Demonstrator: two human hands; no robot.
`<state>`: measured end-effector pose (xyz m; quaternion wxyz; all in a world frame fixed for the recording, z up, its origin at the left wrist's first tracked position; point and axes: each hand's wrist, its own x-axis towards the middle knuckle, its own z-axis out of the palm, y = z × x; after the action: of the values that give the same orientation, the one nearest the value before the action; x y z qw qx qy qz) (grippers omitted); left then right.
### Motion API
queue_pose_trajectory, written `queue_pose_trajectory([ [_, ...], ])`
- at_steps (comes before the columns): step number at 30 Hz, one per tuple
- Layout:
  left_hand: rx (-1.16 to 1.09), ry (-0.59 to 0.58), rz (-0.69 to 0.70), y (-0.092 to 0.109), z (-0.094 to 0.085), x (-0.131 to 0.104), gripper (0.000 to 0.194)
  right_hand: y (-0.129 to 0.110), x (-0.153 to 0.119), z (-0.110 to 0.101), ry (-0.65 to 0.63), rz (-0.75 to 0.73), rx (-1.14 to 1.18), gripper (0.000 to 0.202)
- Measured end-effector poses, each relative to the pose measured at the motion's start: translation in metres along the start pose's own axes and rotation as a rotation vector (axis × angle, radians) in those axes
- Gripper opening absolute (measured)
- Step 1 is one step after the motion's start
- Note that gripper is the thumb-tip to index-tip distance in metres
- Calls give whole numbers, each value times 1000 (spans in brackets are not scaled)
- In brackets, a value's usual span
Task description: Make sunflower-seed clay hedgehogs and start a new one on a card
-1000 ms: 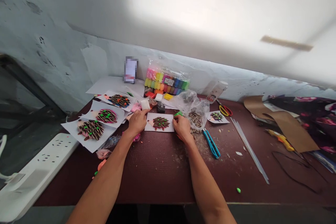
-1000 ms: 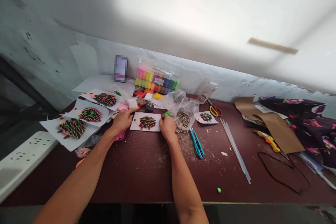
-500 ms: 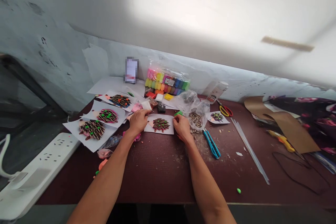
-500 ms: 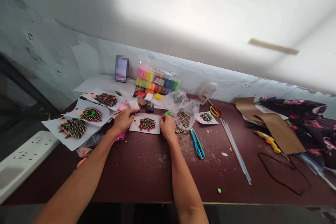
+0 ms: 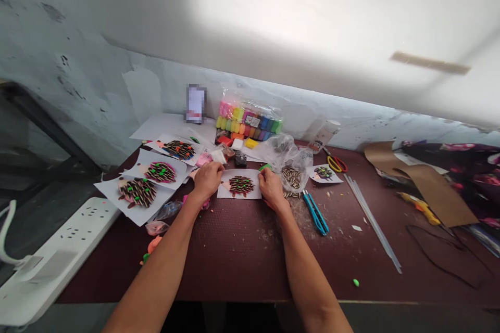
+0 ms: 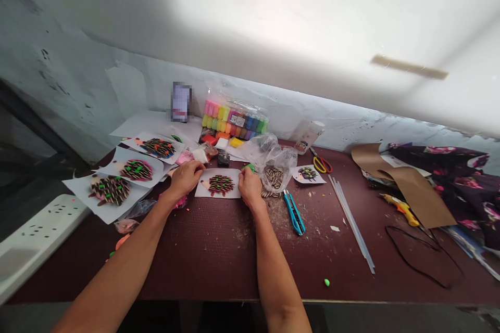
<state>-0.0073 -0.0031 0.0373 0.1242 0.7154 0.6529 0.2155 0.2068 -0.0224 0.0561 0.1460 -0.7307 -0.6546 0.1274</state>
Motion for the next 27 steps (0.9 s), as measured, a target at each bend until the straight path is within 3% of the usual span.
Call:
queue_pose_trajectory([
  [10, 43, -54, 41, -2, 0, 0, 32, 8, 5, 5, -13, -30, 132, 25],
  [27, -3, -108, 43, -2, -4, 2, 30, 16, 9, 14, 4, -52, 140, 24],
])
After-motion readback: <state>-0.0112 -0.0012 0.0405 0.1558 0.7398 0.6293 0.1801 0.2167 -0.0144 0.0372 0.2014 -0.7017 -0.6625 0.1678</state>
